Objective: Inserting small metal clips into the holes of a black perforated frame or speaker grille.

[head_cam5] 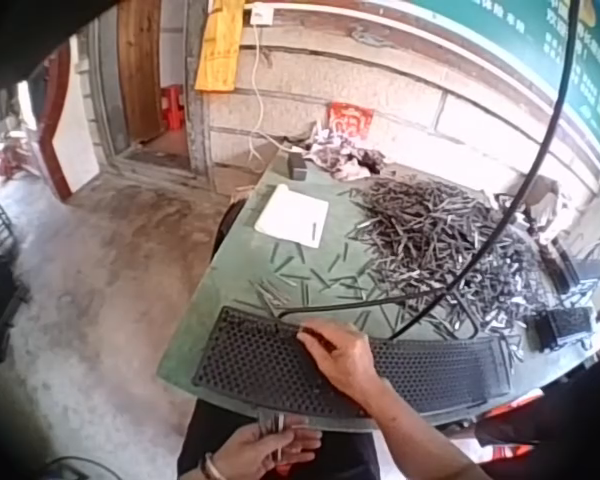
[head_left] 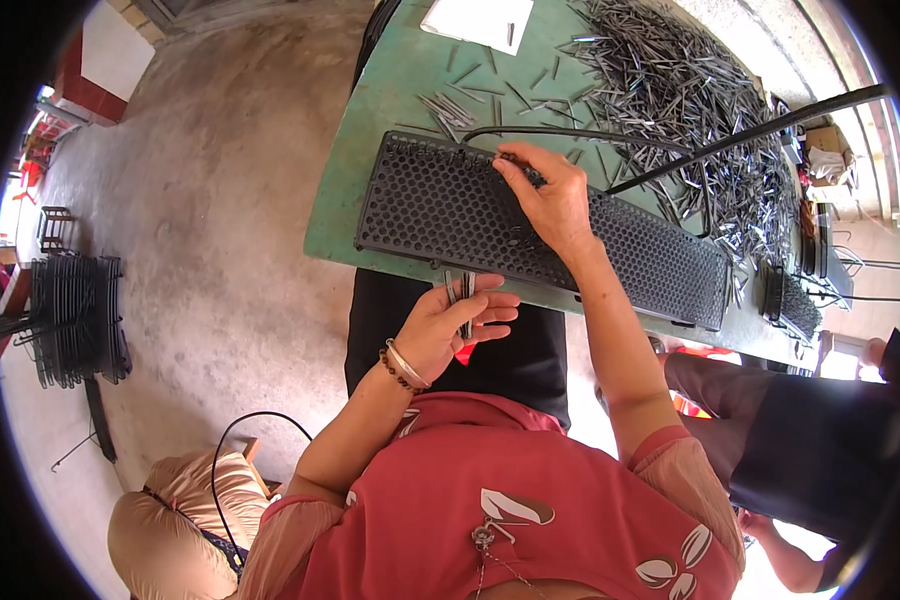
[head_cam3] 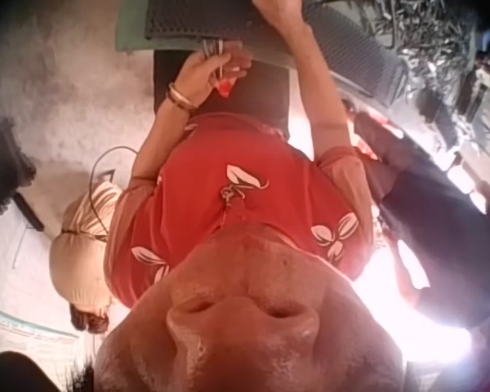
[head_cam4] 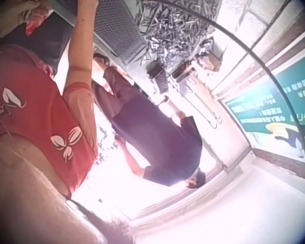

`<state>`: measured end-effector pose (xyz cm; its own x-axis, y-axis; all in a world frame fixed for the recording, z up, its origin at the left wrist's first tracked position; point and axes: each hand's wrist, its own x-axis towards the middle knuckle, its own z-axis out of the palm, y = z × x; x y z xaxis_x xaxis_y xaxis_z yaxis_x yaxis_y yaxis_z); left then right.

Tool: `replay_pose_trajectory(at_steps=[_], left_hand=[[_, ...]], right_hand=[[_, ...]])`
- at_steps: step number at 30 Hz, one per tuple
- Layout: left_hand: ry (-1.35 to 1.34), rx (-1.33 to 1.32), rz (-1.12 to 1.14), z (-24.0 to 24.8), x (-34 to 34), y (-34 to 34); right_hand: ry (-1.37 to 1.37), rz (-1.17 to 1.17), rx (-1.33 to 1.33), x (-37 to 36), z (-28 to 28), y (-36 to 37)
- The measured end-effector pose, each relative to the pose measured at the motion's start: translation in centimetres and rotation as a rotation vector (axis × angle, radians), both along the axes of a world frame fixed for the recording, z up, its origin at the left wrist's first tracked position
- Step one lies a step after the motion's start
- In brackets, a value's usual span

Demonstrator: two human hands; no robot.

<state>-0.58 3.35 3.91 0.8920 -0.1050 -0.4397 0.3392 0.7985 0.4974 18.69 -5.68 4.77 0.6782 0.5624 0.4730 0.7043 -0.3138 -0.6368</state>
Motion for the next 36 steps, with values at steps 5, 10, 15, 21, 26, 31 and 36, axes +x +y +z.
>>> replay_pose_trajectory(at_steps=[5,10,15,21,26,31,36], left_hand=[[0.007,-0.003,-0.001,0.0,0.1,0.0],[-0.005,-0.007,0.002,-0.2,0.0,-0.1],[-0.006,-0.014,0.004,-0.4,0.0,-0.1],[-0.005,-0.012,-0.03,-0.4,0.0,-0.3],[-0.068,-0.104,-0.028,-0.3,-0.1,0.0],[-0.145,-0.129,-0.042,1.0,0.7,0.7],[-0.248,-0.111,-0.068,0.7,0.9,0.4]], right_hand=[[-0.033,0.036,-0.007,0.2,-0.2,0.0],[0.025,0.034,0.028,0.1,-0.6,0.2],[0.005,0.08,0.016,0.3,-0.8,0.4],[-0.153,0.128,-0.003,0.6,-0.8,0.3],[-0.045,0.015,0.057,-0.7,1.9,-0.7],[0.538,0.259,-0.091,-4.4,4.5,-2.8],[0.798,0.519,-0.119,-5.5,3.7,-3.6]])
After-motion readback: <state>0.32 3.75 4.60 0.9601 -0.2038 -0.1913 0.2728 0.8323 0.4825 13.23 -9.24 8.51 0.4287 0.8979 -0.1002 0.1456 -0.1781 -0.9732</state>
